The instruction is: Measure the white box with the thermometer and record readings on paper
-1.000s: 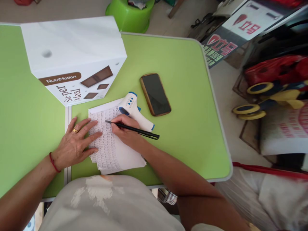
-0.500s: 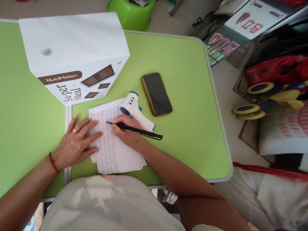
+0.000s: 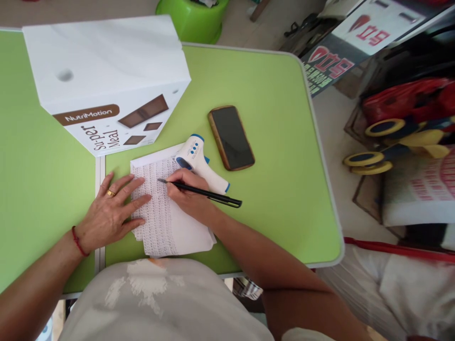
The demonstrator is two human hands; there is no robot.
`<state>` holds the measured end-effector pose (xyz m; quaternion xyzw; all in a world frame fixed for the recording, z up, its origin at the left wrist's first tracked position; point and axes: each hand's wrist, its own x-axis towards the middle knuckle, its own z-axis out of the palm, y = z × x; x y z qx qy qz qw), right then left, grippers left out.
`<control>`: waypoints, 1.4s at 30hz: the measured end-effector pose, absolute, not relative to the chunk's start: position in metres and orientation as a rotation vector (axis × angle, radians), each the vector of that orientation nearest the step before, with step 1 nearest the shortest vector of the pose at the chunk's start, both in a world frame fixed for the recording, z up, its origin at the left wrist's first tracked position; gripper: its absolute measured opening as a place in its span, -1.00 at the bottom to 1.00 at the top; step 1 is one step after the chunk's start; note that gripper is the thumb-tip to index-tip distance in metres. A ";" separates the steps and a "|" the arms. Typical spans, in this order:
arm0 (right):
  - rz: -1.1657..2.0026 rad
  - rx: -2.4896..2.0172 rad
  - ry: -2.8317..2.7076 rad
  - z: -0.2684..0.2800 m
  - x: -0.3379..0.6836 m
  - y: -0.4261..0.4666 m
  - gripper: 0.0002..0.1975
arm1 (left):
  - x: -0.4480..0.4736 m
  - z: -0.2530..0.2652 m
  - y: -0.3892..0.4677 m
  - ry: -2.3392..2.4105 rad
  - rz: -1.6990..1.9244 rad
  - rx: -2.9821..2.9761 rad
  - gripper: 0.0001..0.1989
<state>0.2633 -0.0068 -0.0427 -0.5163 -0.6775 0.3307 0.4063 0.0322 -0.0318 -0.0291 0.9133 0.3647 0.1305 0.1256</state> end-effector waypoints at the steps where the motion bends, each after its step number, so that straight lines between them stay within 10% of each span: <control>1: 0.825 -1.293 -1.706 -0.043 0.263 -0.007 -0.92 | 0.032 -0.029 -0.032 1.058 0.379 2.666 -0.62; 42: 0.694 -1.316 -1.688 -0.042 0.264 -0.006 -0.90 | 0.032 -0.026 -0.031 1.042 0.345 2.692 -0.61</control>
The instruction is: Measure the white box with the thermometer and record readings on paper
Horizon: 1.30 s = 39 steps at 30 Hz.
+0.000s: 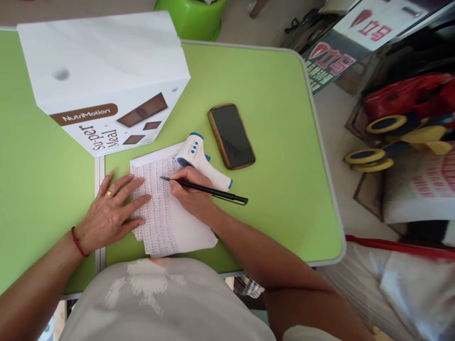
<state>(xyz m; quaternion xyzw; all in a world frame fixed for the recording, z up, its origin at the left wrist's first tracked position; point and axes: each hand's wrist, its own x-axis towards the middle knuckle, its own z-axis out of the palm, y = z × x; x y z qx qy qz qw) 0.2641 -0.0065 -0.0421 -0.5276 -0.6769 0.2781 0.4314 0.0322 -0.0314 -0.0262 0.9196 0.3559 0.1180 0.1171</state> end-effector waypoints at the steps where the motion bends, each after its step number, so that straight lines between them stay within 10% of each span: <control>1: 0.695 -1.313 -1.693 -0.042 0.264 -0.006 -0.90 | 0.032 -0.026 -0.031 1.043 0.341 2.695 -0.61; 39: 0.751 -1.217 -1.742 -0.045 0.263 -0.009 -0.91 | 0.033 -0.026 -0.032 1.059 0.319 2.692 -0.62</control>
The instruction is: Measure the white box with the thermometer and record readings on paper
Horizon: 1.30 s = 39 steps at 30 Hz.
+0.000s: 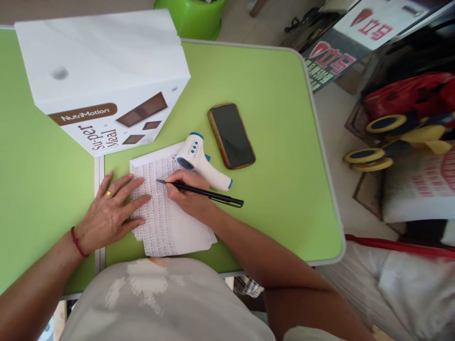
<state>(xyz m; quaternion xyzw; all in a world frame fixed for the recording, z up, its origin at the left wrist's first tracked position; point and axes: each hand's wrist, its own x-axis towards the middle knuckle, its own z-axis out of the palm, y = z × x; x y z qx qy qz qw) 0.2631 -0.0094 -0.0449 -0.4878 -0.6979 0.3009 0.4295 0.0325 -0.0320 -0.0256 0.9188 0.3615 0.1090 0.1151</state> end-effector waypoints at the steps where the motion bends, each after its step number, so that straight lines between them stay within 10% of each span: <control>1: 0.753 -1.212 -1.751 -0.045 0.263 -0.010 -0.91 | 0.033 -0.026 -0.032 1.055 0.324 2.695 -0.61; 39: 0.759 -1.280 -1.737 -0.042 0.263 -0.009 -0.91 | 0.032 -0.026 -0.032 1.052 0.326 2.702 -0.62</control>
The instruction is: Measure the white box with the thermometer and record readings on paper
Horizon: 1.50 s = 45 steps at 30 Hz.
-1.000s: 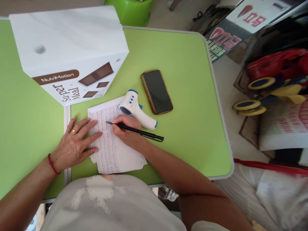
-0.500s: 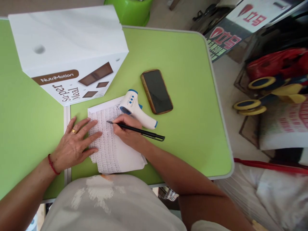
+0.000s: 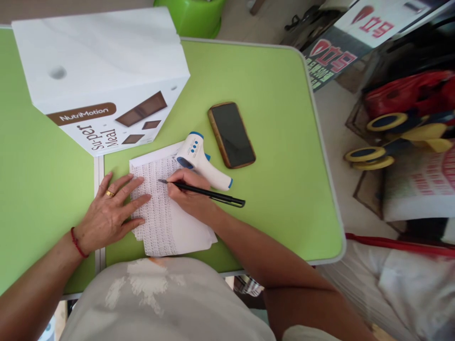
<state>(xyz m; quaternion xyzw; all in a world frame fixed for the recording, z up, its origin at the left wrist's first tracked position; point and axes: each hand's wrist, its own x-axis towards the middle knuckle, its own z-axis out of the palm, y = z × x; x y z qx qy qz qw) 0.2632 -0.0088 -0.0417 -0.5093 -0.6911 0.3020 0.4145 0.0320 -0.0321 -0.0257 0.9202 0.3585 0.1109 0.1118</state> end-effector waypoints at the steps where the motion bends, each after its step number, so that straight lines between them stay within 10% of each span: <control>1: 0.753 -1.275 -1.739 -0.042 0.263 -0.009 -0.90 | 0.032 -0.026 -0.032 1.051 0.324 2.704 -0.62; 45: 0.645 -1.303 -1.728 -0.045 0.263 -0.009 -0.90 | 0.033 -0.025 -0.031 1.034 0.353 2.692 -0.61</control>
